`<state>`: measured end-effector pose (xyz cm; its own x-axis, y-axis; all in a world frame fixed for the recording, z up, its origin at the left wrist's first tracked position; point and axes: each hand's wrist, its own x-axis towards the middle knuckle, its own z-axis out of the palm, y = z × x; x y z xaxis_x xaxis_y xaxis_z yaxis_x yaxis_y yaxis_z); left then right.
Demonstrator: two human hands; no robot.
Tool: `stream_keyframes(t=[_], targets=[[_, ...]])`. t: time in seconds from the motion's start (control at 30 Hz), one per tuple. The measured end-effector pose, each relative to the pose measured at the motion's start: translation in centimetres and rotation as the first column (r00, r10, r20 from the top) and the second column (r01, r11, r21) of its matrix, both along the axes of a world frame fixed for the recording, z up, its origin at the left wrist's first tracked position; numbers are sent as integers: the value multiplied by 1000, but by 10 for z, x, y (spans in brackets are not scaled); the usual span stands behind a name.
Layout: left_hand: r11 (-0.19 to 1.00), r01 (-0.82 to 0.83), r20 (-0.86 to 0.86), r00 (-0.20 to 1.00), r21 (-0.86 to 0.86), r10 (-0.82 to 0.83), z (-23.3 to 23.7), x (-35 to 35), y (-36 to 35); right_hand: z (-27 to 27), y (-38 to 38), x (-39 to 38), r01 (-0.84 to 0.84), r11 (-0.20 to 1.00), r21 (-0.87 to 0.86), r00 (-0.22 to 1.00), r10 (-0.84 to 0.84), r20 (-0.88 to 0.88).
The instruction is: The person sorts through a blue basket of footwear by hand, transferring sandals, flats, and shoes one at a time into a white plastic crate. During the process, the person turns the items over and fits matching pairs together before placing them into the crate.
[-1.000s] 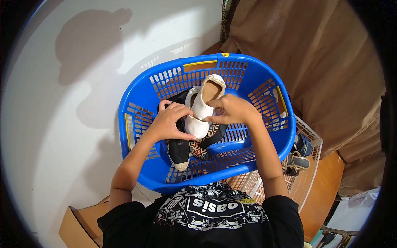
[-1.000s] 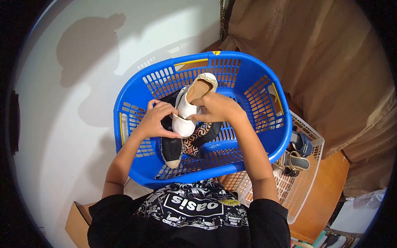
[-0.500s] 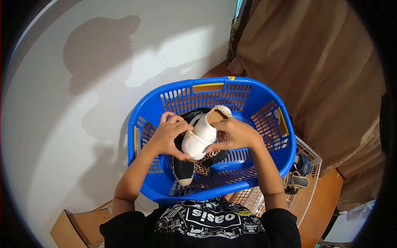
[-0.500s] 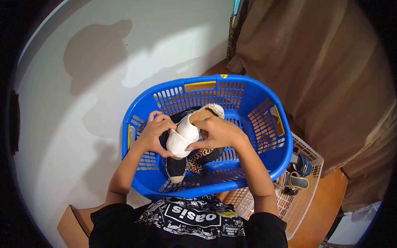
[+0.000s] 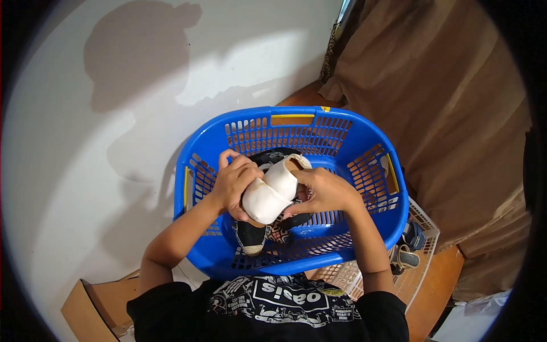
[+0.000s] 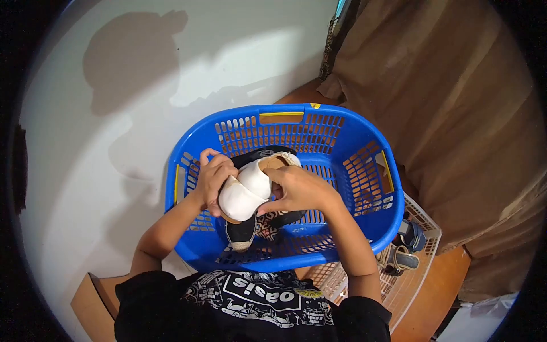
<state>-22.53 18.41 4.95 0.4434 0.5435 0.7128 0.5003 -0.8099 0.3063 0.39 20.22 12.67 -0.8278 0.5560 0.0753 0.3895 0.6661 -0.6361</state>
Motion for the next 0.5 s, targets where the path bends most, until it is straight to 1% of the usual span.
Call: stream_keyframes(t=[0.03, 0.17, 0.23, 0.33, 0.47, 0.5], targets=[[1000, -4, 37, 999, 12, 4, -1, 1, 1, 0, -1, -2, -9, 1000, -2, 1000, 9, 17], [1000, 1, 63, 998, 8, -2, -4, 2, 2, -8, 2, -3, -33, 999, 9, 999, 32, 25], [999, -36, 88, 996, 15, 35, -5, 4, 3, -5, 3, -2, 1, 1000, -14, 999, -2, -42], [1000, -29, 109, 994, 7, 28, -6, 3, 5, -5, 3, -1, -3, 1000, -11, 998, 3, -61], [999, -11, 116, 993, 32, 7, -8, 1, 8, -11, 4, -3, -16, 1000, 13, 998, 17, -57], [999, 14, 89, 996, 29, -16, -5, 0, 8, -10, 4, -4, -19, 1000, 8, 999, 19, -36]])
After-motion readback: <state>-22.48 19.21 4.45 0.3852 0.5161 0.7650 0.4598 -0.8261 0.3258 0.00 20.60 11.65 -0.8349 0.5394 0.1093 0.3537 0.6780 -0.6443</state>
